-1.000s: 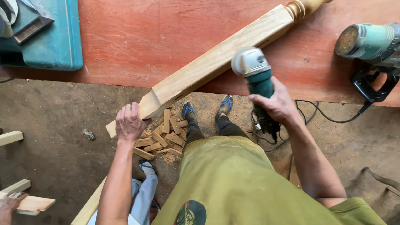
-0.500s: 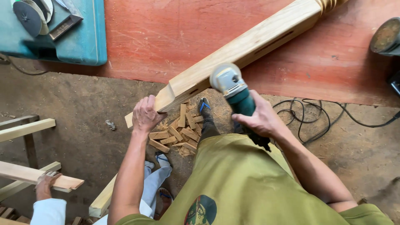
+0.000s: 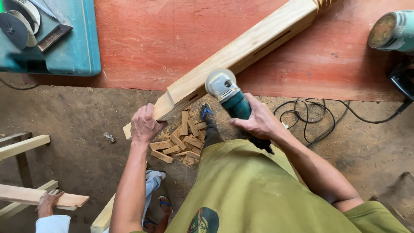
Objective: The person uses a handheld angle grinder to smooth the surface of a wooden bed frame post. They then switch to a plunge router to carve grooves and shape the edges of the wooden post while holding it steady with their other hand.
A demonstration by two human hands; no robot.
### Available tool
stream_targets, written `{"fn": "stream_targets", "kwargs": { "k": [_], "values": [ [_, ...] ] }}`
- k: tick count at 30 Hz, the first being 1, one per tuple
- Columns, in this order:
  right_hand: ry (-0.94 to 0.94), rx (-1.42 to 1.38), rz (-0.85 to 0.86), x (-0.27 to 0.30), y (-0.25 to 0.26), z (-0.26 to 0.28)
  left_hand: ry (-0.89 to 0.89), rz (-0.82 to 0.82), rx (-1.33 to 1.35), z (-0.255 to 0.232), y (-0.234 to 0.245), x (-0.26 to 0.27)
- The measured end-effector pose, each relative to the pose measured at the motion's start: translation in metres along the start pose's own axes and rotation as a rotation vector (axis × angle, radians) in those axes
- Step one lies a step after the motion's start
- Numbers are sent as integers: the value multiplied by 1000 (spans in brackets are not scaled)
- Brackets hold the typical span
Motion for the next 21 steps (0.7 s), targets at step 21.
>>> {"fn": "stream_targets", "kwargs": {
  "k": [21],
  "values": [
    [11,-115,-294,-9,62,-13,21,25,-11,3,3,-2]
  ]
}}
Point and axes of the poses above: each hand's wrist, its own x-axis away from the middle knuckle, its own y-axis out of the back of the hand, z = x × y, the point moved 2 cm from there along -x, towards the middle knuckle, and after that the axes turned 3 degrees about -z, right-handed, at the moved point
